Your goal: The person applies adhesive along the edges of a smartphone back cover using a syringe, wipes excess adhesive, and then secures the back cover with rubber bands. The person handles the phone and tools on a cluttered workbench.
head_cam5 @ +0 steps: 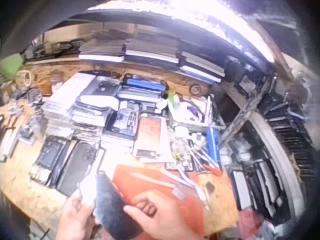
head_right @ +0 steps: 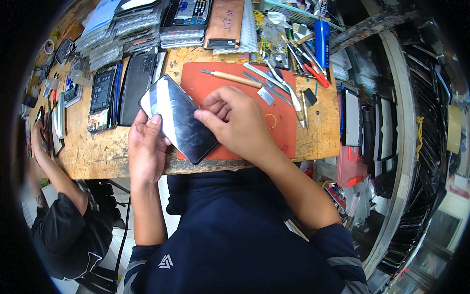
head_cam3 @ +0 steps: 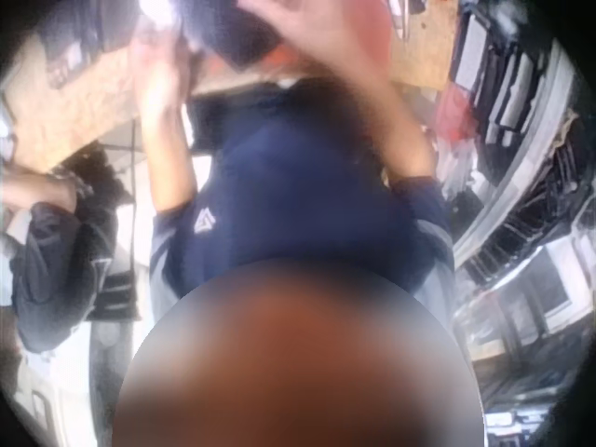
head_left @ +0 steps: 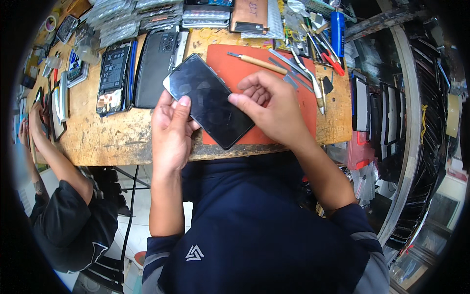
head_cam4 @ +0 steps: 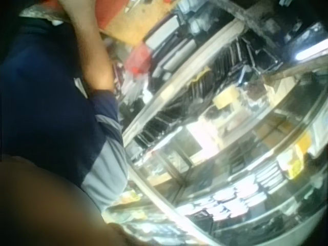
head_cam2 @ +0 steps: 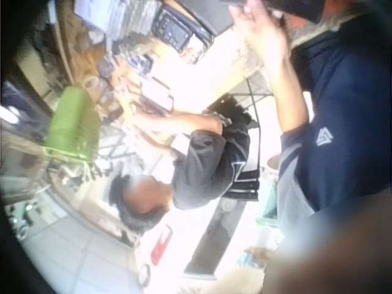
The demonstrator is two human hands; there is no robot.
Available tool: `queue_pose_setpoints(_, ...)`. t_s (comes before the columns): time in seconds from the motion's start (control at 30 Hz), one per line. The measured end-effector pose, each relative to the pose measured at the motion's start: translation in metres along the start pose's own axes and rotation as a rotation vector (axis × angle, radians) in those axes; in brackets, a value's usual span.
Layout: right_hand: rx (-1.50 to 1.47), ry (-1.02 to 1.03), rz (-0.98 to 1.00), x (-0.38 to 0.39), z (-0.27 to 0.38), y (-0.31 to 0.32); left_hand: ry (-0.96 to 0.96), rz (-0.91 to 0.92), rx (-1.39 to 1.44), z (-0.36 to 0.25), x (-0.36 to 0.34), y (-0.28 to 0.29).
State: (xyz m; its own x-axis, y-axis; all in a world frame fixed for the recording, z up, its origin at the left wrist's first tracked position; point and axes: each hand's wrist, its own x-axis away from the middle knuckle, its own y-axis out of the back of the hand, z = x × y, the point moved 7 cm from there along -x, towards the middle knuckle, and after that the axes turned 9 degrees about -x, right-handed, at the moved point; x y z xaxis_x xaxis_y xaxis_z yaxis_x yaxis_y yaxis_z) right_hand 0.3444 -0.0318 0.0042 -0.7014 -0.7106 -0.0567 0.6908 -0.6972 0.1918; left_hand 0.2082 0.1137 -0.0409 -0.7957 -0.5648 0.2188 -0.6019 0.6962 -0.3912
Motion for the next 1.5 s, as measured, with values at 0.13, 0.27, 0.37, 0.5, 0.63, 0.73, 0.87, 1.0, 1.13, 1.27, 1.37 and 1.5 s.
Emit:
queue_pose_setpoints(0.13, -0.259, -0.299, -0.014, 0.009, -0.012, 0.028, -0.046, 0.088, 0.102, -0.019, -0.006, -0.004)
queue_pose_setpoints(0.27, -0.656, -0.547, 0.211, 0.037, -0.012, 0.012, -0.052, 0.116, 0.081, -0.026, -0.011, -0.01)
queue_pose_setpoints(0.37, -0.519, -0.352, 0.249, 0.041, -0.001, 0.006, -0.069, 0.1, 0.051, -0.028, -0.011, -0.018)
queue_pose_setpoints(0.5, -0.489, -0.226, 0.204, 0.046, 0.012, 0.007, -0.1, 0.066, 0.027, -0.036, -0.006, -0.026)
queue_pose_setpoints(0.63, -0.389, -0.176, 0.167, 0.051, 0.021, 0.011, -0.19, 0.003, -0.11, -0.044, -0.001, -0.033)
queue_pose_setpoints(0.73, -0.264, 0.043, 0.074, 0.051, 0.036, 0.017, -0.215, -0.007, -0.112, -0.047, 0.0, -0.042)
queue_pose_setpoints(0.87, -0.278, 0.082, 0.028, 0.053, 0.036, 0.019, -0.23, -0.018, -0.066, -0.047, 0.002, -0.052)
queue_pose_setpoints(1.0, -0.308, 0.042, 0.018, 0.055, 0.032, 0.02, -0.247, -0.003, -0.055, -0.049, 0.004, -0.059)
queue_pose_setpoints(1.13, -0.487, -0.058, 0.042, 0.054, 0.026, 0.018, -0.314, -0.006, -0.098, -0.054, 0.009, -0.062)
queue_pose_setpoints(1.27, -0.619, -0.075, 0.081, 0.056, 0.026, 0.023, -0.438, -0.025, -0.135, -0.061, 0.018, -0.068)
queue_pose_setpoints(1.37, -0.648, -0.067, 0.116, 0.059, 0.025, 0.027, -0.456, -0.04, -0.05, -0.068, 0.016, -0.071)
queue_pose_setpoints(1.5, -0.613, -0.09, 0.17, 0.063, 0.02, 0.023, -0.428, 0.13, 0.282, -0.079, 0.008, -0.084)
